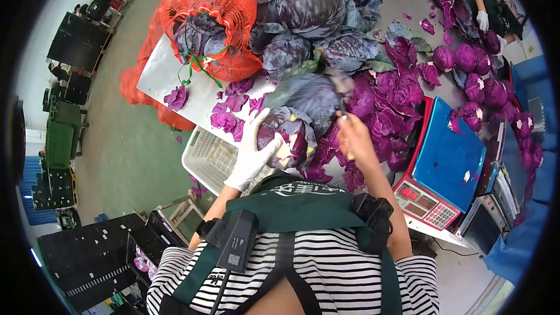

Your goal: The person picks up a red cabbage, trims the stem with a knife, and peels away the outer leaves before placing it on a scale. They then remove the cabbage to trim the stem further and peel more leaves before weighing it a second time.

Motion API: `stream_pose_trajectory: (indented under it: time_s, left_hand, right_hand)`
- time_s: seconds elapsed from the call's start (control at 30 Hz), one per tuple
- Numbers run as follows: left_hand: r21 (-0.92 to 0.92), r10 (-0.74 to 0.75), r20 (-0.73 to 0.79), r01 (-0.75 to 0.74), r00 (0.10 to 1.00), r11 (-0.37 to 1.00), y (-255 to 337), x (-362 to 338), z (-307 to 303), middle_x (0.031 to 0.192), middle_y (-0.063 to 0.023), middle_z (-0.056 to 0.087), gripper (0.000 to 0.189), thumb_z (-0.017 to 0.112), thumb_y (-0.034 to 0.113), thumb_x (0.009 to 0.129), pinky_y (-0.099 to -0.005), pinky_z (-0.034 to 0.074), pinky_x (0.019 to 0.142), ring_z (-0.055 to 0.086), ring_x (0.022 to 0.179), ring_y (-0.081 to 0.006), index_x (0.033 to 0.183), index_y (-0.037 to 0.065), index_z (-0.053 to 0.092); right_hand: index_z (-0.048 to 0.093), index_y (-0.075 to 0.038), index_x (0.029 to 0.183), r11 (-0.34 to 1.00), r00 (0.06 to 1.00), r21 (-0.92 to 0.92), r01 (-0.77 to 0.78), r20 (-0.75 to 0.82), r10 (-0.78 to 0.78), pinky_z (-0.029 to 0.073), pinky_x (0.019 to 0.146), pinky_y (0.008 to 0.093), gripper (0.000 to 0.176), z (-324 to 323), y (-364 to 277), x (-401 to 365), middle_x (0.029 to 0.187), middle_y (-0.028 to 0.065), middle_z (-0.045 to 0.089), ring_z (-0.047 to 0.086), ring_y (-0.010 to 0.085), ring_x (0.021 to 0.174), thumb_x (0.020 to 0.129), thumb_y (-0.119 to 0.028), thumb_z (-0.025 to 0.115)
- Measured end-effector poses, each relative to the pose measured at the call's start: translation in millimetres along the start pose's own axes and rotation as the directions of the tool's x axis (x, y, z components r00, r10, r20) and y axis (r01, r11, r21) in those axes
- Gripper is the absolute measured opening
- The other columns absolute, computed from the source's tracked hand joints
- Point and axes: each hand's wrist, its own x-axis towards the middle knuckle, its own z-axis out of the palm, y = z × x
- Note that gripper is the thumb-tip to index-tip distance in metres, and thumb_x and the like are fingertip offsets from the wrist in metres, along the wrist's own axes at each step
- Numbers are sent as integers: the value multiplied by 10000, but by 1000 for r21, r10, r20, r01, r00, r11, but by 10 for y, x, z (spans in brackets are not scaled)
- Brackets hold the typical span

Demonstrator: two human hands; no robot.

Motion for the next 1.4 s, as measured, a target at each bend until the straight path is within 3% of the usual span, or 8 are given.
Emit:
stream_pose_trajectory:
  time_s: [0.2,0.3,0.4,0.53,0.67,0.97,1.2,1.4]
  left_hand:
    - [-537,-315,48,291,948,792,-176,-15,-51,1410,-151,397,676,671,224,854,-353,278,1090,357,1317,-239,1420,47,345]
    - [-645,-378,13,297,926,704,-189,85,-126,1379,-168,427,699,669,267,857,-371,297,1078,396,1288,-246,1422,31,333]
    - [-476,-317,-19,270,948,837,-339,102,-35,1379,-193,417,766,703,324,819,-385,297,1078,383,1297,-268,1421,28,332]
    - [-126,-231,-5,228,973,965,-72,157,-18,1383,-228,388,929,774,365,731,-405,304,1077,380,1292,-304,1427,-14,291]
    - [-360,-221,52,225,974,905,-207,156,3,1403,-224,368,966,790,335,721,-397,299,1084,365,1307,-300,1448,-1,250]
    - [-446,-167,199,241,966,862,-192,162,-63,1419,-185,362,916,788,187,735,-366,309,1086,357,1321,-261,1460,39,248]
    - [-542,-166,153,223,974,811,-210,77,-35,1416,-172,372,844,768,212,746,-363,285,1099,356,1324,-251,1430,26,309]
    - [-261,-131,47,139,990,955,-75,47,-190,1360,-202,410,904,801,275,691,-397,332,1063,406,1283,-303,1416,20,326]
  right_hand:
    - [527,3,1111,980,999,196,-43,-23,49,305,373,215,448,-325,-126,-192,590,-2,455,405,67,412,993,-412,407]
    - [546,-35,991,955,994,-276,-110,-39,104,329,381,208,342,-451,-159,-434,619,5,509,466,68,443,997,-351,418]
    - [561,-48,951,951,969,-194,240,-18,-248,350,390,205,263,-159,-367,-646,635,4,530,493,66,467,984,-288,458]
    - [522,-45,1127,725,920,-571,384,301,-250,376,529,273,267,245,-242,-404,640,14,520,459,102,548,891,-154,585]
    - [282,-137,1434,479,861,-717,506,451,-234,410,563,410,626,393,-242,-157,603,153,522,541,334,566,910,-327,565]
    - [302,-194,1436,180,764,-750,637,582,-278,426,530,452,612,425,-165,29,646,181,590,597,377,590,908,-365,560]
    - [469,-232,1340,534,838,-658,531,316,-444,445,518,404,426,519,-38,44,665,175,600,626,352,605,931,-333,532]
    - [488,-228,1326,477,825,-680,556,387,-411,441,531,408,401,550,-135,13,681,185,597,620,354,612,940,-330,520]
